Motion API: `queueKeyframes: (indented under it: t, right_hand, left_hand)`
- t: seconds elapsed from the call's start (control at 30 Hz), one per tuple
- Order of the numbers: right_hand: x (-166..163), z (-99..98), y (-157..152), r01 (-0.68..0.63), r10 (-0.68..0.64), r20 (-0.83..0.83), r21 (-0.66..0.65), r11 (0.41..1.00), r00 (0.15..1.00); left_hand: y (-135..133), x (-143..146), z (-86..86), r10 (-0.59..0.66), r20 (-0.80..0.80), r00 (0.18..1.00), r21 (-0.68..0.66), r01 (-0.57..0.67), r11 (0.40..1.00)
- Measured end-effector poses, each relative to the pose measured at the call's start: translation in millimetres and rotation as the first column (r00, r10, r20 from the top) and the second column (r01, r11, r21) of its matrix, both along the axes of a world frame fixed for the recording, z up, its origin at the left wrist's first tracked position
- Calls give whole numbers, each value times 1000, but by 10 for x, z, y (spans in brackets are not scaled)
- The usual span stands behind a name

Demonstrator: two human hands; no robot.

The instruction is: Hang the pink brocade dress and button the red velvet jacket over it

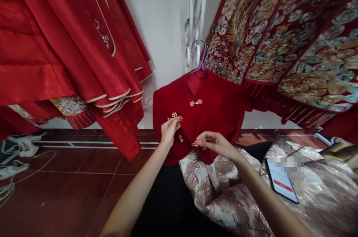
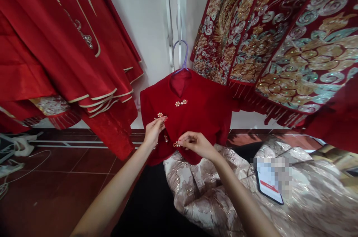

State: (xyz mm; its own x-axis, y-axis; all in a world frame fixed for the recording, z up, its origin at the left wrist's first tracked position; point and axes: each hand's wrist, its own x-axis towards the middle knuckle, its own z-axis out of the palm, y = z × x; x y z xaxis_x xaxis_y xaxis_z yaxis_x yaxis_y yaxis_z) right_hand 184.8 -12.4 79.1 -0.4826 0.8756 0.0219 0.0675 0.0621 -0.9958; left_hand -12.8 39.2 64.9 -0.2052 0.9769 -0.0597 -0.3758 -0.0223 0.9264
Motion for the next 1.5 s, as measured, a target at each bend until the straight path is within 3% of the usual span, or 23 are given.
queueKeyframes:
  t: [0.1, 0.17, 0.23, 0.3, 0.4, 0.47, 0.57, 0.73, 0.83, 0.93, 1.0, 1.07, 1.1, 1.17, 1.23, 1.3, 1.4, 1.47, 1.5]
  right_hand:
    - [99, 60, 8, -62, 61, 65, 11, 998, 996]
    - [195, 122, 8, -122, 120, 124, 8, 992, 985]
    - [298, 194, 0, -180, 177, 174, 1, 984, 969]
    - [394, 269, -16, -223, 218, 215, -1, 975, 952]
    - [514, 361, -36, -255, 245, 268, 3, 967, 932]
    - [576, 389, -36, -261, 248, 296, 5, 965, 922]
    - [635, 366, -11, -214, 191, 325, 37, 976, 926]
    - [644, 300, -1, 32, -105, 456, 164, 986, 884]
    - [598, 349, -17, 38, -134, 440, 220, 975, 888]
    - [482, 450, 69, 99, -239, 319, 397, 913, 917]
    - [336, 533, 224, 226, -369, 171, 540, 811, 913]
    - [126, 628, 440, 350, -433, -16, 617, 705, 901]
    - [3, 677, 556, 364, -410, -79, 631, 685, 909]
    - [-251, 771, 768, 325, -346, -97, 637, 699, 933]
    - [-463, 837, 918, 366, -471, 25, 592, 718, 882]
    - [-577, 853, 994, 518, -686, 199, 521, 679, 699]
    - [-515, 793, 1013, 646, -873, 291, 589, 486, 391]
    - [-354, 746, 1008, 605, -915, 255, 690, 398, 312]
    - [-258, 736, 1008, 577, -924, 251, 724, 378, 290]
  left_hand:
    - [15, 26, 130, -129, -229, 965, 36, 141, 989]
    - [43, 60, 261, -106, -474, 874, 190, 219, 957]
    - [88, 107, 405, 47, -705, 708, 361, 301, 883]
    - [145, 164, 538, 243, -853, 463, 441, 387, 810]
    - [245, 246, 685, 445, -888, 115, 443, 474, 761]
    - [311, 280, 744, 495, -869, 15, 428, 527, 735]
    - [389, 284, 793, 563, -826, 22, 478, 556, 680]
    - [464, 239, 817, 600, -787, 142, 556, 585, 590]
    - [508, 226, 818, 605, -779, 166, 550, 643, 532]
    - [553, 223, 835, 628, -767, 136, 531, 683, 501]
    - [580, 227, 855, 654, -753, 81, 504, 710, 492]
    - [602, 237, 881, 682, -732, -2, 460, 736, 496]
    - [609, 244, 895, 688, -724, -52, 429, 747, 508]
    - [610, 256, 926, 667, -726, -167, 341, 755, 560]
    - [592, 256, 959, 595, -742, -310, 210, 734, 645]
    - [566, 234, 991, 468, -742, -481, 68, 640, 766]
    - [577, 144, 1038, 220, -713, -666, -47, 359, 932]
    - [655, 49, 1075, 113, -743, -659, -37, 210, 977]
    - [717, -5, 1097, 97, -782, -615, -28, 190, 981]
